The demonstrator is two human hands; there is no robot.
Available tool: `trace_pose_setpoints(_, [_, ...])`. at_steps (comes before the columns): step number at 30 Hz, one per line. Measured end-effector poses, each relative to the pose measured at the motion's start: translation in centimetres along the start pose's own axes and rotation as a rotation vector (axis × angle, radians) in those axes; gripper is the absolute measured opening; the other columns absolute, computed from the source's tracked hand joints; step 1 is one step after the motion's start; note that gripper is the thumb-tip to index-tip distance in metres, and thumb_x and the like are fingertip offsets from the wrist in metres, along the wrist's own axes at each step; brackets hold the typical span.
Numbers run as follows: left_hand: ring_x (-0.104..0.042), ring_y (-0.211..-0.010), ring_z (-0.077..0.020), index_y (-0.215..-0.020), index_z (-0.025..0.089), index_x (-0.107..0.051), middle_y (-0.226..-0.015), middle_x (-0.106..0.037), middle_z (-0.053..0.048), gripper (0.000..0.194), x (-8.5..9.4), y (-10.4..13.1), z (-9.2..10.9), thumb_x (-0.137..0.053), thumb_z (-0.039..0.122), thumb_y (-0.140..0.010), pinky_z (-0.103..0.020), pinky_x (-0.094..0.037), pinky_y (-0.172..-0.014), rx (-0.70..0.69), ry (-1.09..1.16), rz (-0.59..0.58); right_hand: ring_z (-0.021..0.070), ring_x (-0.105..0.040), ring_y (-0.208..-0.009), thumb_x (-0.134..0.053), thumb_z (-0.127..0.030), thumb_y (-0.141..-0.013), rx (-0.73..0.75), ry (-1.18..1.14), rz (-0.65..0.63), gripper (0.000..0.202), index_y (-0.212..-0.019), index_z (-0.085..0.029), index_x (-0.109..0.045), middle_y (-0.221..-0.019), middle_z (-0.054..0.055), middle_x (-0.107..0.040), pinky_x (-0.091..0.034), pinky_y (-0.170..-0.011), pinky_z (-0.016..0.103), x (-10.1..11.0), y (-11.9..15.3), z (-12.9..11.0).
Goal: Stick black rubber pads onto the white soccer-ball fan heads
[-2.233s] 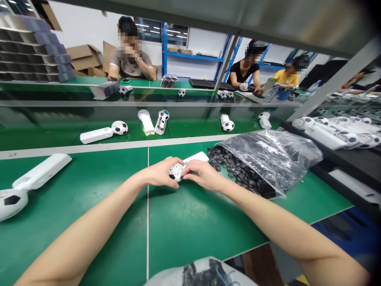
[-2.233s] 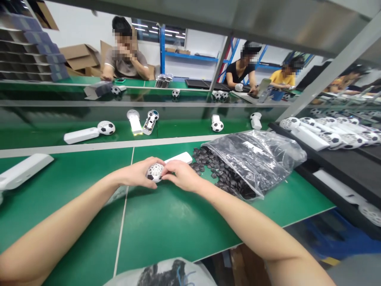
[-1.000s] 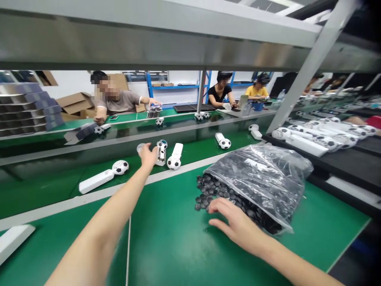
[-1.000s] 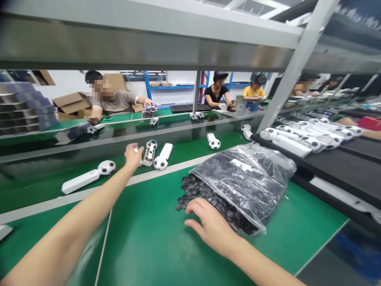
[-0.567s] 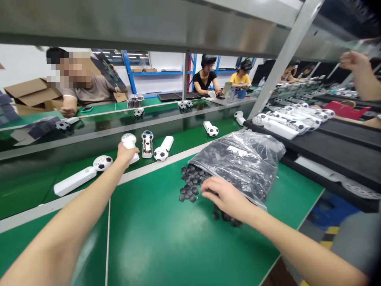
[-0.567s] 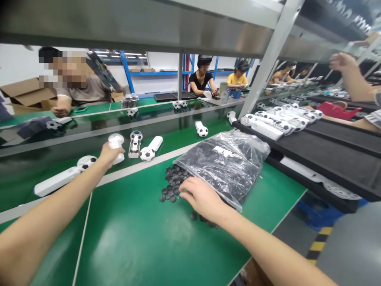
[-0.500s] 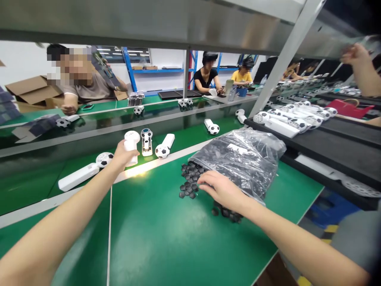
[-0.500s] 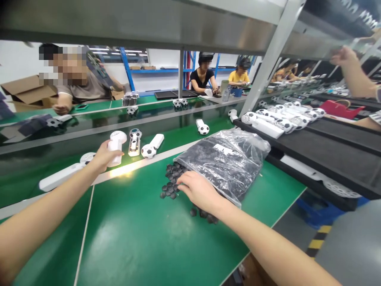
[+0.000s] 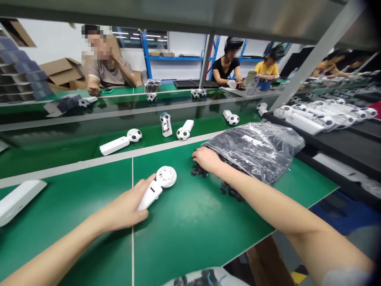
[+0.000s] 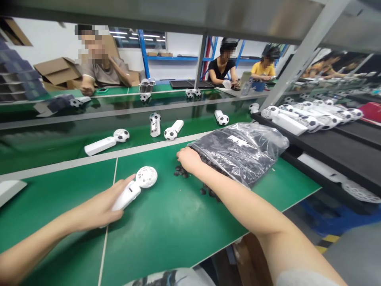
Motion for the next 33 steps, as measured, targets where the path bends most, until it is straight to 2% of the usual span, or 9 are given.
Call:
trace_pose_setpoints(4, [-0.052,-0.089,-0.0224,-0.139,0.023,-0.006,-0.118,-0.042,-0.010,0.081,0.3,0.2,0.0,-0.046,0.027,-0.069,-0.032,-0.044,-0.074,0.002,-0.069,-0.065,0.0245,-0.055,-0.084,-0.045,-0.007,-0.079,0.018,0.035,-0.017,0.018,-0.079,-0.007,-0.063,-0.083,0.015,-0.060,-0.041,-0.071,0.031,0.2,0.2,-0.8])
trace_pose_setpoints(9, [-0.034,-0.118,-0.0285,-0.137,0.021,-0.017,-0.134,-0.028,-0.009,0.087,1.4,-1.7,1.4,-0.057,0.049,-0.064,-0.038,-0.034,-0.095,-0.038,-0.061,0.174,0.0198,-0.056,-0.088,-0.041,-0.007,-0.081,0.009,-0.027,0.028,0.024,-0.095,-0.010,-0.060,-0.093,0.012,-0.060,-0.042,-0.076,0.029,1.5,1.1,-1.0])
trace_pose_setpoints(12, [-0.039,-0.115,-0.0257,-0.134,0.020,-0.026,-0.127,-0.038,-0.009,0.076,1.3,-3.4,2.9,-0.056,0.040,-0.068,-0.036,-0.035,-0.094,-0.085,-0.029,0.280,0.0130,-0.058,-0.082,-0.042,-0.018,-0.085,0.000,-0.354,0.097,0.020,-0.097,-0.015,-0.058,-0.092,0.005,-0.062,-0.045,-0.073,0.023,2.8,3.0,-1.6])
trace_pose_setpoints(14, [-0.043,-0.110,-0.0254,-0.132,0.019,-0.031,-0.119,-0.045,-0.009,0.070,1.1,-4.3,3.5,-0.056,0.034,-0.069,-0.035,-0.037,-0.091,-0.103,-0.031,0.292,0.0105,-0.058,-0.072,-0.044,-0.022,-0.084,0.002,-0.663,0.121,0.020,-0.097,-0.016,-0.058,-0.088,0.003,-0.062,-0.047,-0.066,0.021,3.4,4.5,-2.5])
trace_pose_setpoints(16, [-0.044,-0.108,-0.0254,-0.132,0.019,-0.032,-0.115,-0.047,-0.009,0.070,0.9,-4.8,3.7,-0.058,0.033,-0.068,-0.035,-0.038,-0.089,-0.115,-0.020,0.299,0.0092,-0.058,-0.065,-0.045,-0.020,-0.083,0.041,-0.816,0.107,0.021,-0.098,-0.017,-0.058,-0.086,0.003,-0.060,-0.048,-0.062,0.021,3.9,6.0,-3.7])
trace_pose_setpoints(22, [-0.046,-0.107,-0.0236,-0.131,0.022,-0.033,-0.117,-0.047,-0.006,0.069,0.7,-4.8,3.1,-0.059,0.033,-0.068,-0.032,-0.040,-0.086,-0.148,0.031,0.341,0.0118,-0.058,-0.073,-0.041,-0.016,-0.085,0.170,-0.682,0.098,0.016,-0.091,-0.017,-0.057,-0.083,0.003,-0.060,-0.046,-0.069,0.025,4.4,8.4,-6.8])
trace_pose_setpoints(28, [-0.047,-0.107,-0.0237,-0.131,0.023,-0.032,-0.118,-0.047,-0.006,0.067,0.5,-4.6,3.2,-0.057,0.033,-0.069,-0.030,-0.041,-0.082,-0.166,-0.003,0.355,0.0116,-0.059,-0.077,-0.038,-0.016,-0.087,0.226,-0.677,-0.016,0.023,-0.105,-0.019,-0.051,-0.096,0.004,-0.060,-0.045,-0.071,0.026,3.7,9.0,-8.4])
trace_pose_setpoints(30, [-0.047,-0.107,-0.0238,-0.131,0.024,-0.032,-0.118,-0.047,-0.006,0.067,0.5,-4.6,3.2,-0.056,0.033,-0.069,-0.030,-0.041,-0.081,-0.168,-0.012,0.363,0.0123,-0.057,-0.078,-0.040,-0.016,-0.086,0.235,-0.670,0.022,0.019,-0.099,-0.020,-0.054,-0.092,0.003,-0.061,-0.044,-0.070,0.025,3.8,8.9,-8.7])
trace_pose_setpoints(33, [-0.046,-0.109,-0.0243,-0.131,0.025,-0.032,-0.121,-0.045,-0.006,0.069,0.5,-4.5,3.3,-0.058,0.038,-0.068,-0.030,-0.042,-0.081,-0.168,-0.004,0.373,0.0148,-0.054,-0.084,-0.048,-0.019,-0.083,0.261,-0.662,0.186,0.011,-0.087,-0.019,-0.058,-0.089,0.004,-0.061,-0.042,-0.075,0.028,4.3,8.7,-9.0])
Point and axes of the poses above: each hand's wrist, its own y-axis away from the middle knuckle, its own x-axis out of the back of the hand, z = x × y, the point moved 6 cm from there along -y, towards the middle knuckle
